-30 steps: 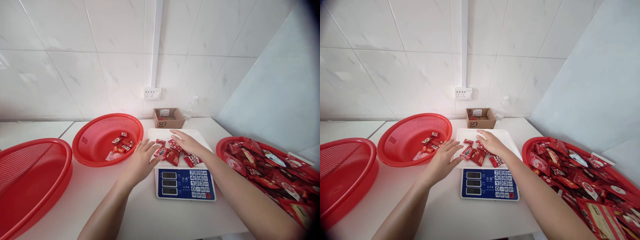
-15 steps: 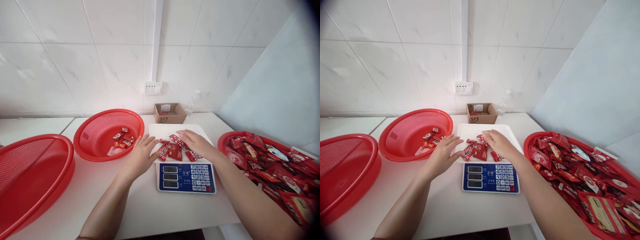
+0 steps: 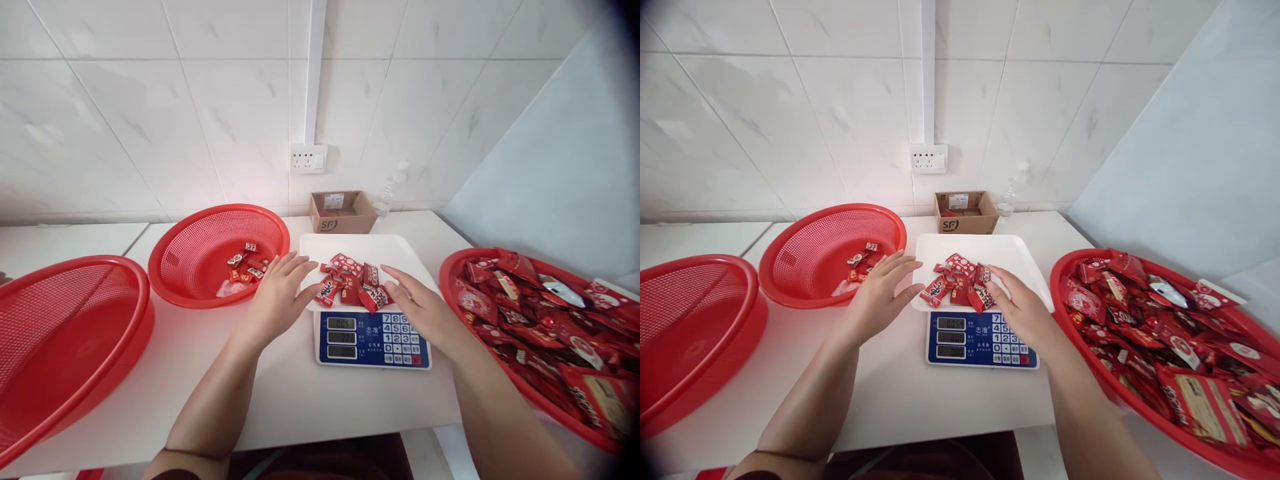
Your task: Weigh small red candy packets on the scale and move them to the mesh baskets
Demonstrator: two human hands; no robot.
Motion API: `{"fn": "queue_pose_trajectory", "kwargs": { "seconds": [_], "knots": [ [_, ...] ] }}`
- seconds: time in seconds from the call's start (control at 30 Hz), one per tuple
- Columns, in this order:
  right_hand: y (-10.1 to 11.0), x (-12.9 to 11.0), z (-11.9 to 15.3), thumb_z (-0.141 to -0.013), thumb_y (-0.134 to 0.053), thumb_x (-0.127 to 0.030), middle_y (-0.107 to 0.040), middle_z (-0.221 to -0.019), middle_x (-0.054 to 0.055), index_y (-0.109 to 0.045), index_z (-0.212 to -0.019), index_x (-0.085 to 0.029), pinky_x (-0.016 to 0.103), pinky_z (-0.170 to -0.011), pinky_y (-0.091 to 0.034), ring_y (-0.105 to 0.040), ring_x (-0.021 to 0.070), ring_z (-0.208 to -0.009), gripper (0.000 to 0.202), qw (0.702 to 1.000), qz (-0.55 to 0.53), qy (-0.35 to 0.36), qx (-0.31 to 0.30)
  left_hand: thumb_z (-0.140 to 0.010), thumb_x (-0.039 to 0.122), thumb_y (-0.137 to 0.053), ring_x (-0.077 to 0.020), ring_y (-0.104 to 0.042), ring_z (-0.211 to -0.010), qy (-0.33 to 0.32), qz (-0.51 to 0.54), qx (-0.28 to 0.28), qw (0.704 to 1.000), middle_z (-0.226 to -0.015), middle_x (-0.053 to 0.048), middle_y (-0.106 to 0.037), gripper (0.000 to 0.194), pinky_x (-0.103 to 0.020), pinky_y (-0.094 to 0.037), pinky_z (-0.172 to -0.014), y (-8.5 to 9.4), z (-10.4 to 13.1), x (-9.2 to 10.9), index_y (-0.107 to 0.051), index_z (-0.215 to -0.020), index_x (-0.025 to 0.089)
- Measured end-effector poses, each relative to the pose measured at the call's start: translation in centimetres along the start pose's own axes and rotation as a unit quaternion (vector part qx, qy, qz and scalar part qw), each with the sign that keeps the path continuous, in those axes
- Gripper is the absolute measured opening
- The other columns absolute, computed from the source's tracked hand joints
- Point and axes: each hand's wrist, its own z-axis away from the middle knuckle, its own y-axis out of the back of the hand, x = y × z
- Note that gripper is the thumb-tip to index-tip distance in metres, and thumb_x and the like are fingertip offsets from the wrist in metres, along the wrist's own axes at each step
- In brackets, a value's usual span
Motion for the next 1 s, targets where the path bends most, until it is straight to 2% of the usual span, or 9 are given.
{"fn": "queue_pose_trajectory", "kwargs": {
  "seconds": [0.2, 0.33, 0.53, 0.73, 0.9, 1.0],
  "knots": [
    [2.5, 2.5, 2.9, -0.085, -0.043, -0.054, -0.063, -0.126, 0.005, -0.063, -0.114, -0.029, 0.044, -0.098, -0.046, -0.053, 0.0289, -0.121, 0.044, 0.992, -0.009, -0.047, 0.114, -0.093, 0.031, -0.051, -0.0254, -0.052, -0.121, 0.003, 0.026, 0.078, 0.997, -0.116, -0.007, -0.067, 0.025, -0.046, -0.044, -0.099, 0.7, 0.0, 0.4, -0.06, -0.112, 0.019],
    [3.3, 4.0, 4.2, -0.083, -0.044, -0.055, -0.065, -0.121, 0.005, -0.065, -0.107, -0.028, 0.045, -0.094, -0.049, -0.055, 0.0293, -0.118, 0.041, 0.988, -0.007, -0.073, 0.137, -0.092, 0.028, -0.051, -0.0239, -0.058, -0.114, 0.0, 0.029, 0.105, 0.994, -0.108, -0.007, -0.07, 0.021, -0.042, -0.047, -0.096, 0.9, -0.1, 0.7, -0.062, -0.108, 0.019],
    [3.2, 5.0, 5.0, -0.082, -0.046, -0.057, -0.067, -0.118, 0.006, -0.065, -0.107, -0.027, 0.043, -0.089, -0.052, -0.06, 0.0299, -0.111, 0.044, 0.986, 0.005, -0.079, 0.15, -0.093, 0.03, -0.051, -0.0221, -0.062, -0.105, -0.007, 0.025, 0.107, 0.994, -0.107, -0.008, -0.07, 0.021, -0.038, -0.051, -0.09, 0.7, -0.1, 0.8, -0.062, -0.107, 0.018],
    [3.1, 5.2, 5.2, -0.08, -0.047, -0.058, -0.065, -0.121, 0.005, -0.065, -0.11, -0.024, 0.043, -0.091, -0.051, -0.059, 0.0309, -0.113, 0.048, 0.986, 0.028, -0.092, 0.137, -0.092, 0.029, -0.052, -0.022, -0.062, -0.104, -0.003, 0.026, 0.1, 0.995, -0.108, -0.008, -0.069, 0.021, -0.037, -0.051, -0.086, 0.5, 0.0, 0.6, -0.062, -0.108, 0.018],
    [3.1, 5.2, 5.2, -0.079, -0.045, -0.06, -0.067, -0.116, 0.005, -0.066, -0.108, -0.023, 0.045, -0.092, -0.05, -0.059, 0.0323, -0.112, 0.051, 0.983, 0.036, -0.089, 0.154, -0.092, 0.028, -0.052, -0.0221, -0.062, -0.104, 0.008, 0.023, 0.079, 0.997, -0.11, -0.008, -0.068, 0.022, -0.037, -0.051, -0.086, 0.4, -0.1, 0.6, -0.061, -0.11, 0.019],
    [3.2, 5.4, 5.3, -0.077, -0.045, -0.06, -0.069, -0.113, 0.006, -0.067, -0.104, -0.025, 0.046, -0.093, -0.049, -0.061, 0.0315, -0.108, 0.05, 0.976, 0.05, -0.108, 0.181, -0.092, 0.029, -0.052, -0.023, -0.061, -0.106, 0.012, 0.015, 0.04, 0.999, -0.111, -0.008, -0.067, 0.024, -0.039, -0.049, -0.089, 0.1, -0.3, 0.8, -0.06, -0.113, 0.02]
  ]
}}
